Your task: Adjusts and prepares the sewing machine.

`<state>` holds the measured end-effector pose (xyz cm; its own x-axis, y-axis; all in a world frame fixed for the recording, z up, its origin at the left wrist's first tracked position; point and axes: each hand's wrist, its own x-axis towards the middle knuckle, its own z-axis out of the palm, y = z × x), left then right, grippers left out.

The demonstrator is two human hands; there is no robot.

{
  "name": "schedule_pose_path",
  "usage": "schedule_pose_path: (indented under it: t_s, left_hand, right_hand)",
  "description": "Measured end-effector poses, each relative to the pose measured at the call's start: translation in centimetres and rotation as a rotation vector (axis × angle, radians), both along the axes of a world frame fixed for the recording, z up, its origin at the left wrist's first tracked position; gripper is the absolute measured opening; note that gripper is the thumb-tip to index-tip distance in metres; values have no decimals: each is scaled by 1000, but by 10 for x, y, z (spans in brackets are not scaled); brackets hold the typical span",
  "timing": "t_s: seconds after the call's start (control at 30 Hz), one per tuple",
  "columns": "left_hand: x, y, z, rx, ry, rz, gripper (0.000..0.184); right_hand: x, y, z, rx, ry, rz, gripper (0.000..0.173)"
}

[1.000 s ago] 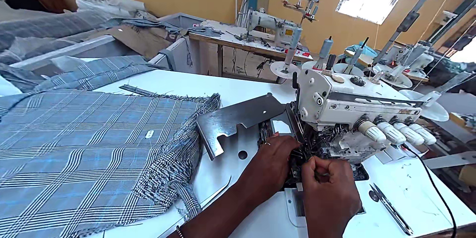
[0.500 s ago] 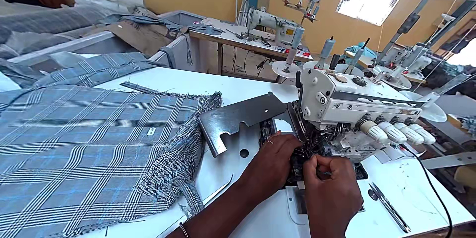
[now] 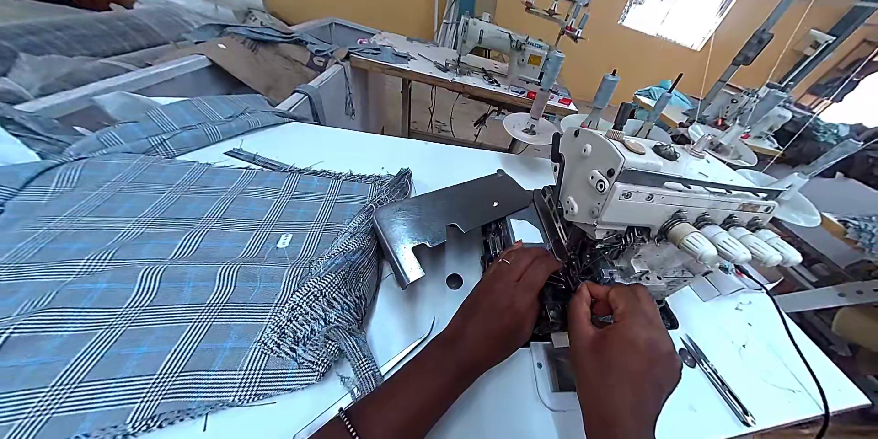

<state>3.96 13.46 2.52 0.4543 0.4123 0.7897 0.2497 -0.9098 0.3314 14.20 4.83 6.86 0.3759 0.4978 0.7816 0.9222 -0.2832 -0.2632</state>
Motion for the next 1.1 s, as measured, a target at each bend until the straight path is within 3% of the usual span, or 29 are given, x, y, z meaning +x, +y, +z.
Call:
schedule_pose_path:
  t_s: [0.37, 0.87, 1.1]
  left_hand:
    - [-1, 1, 1, -1, 10, -21, 30]
    - [0, 0, 3, -1, 17, -12, 29]
    - [0, 0, 1, -3, 19, -14, 28]
  right_hand:
    - [2, 1, 2, -35, -38, 19, 12]
    - [8, 3, -15, 115, -12, 92, 16]
    - [7, 2, -7, 53, -29, 82, 13]
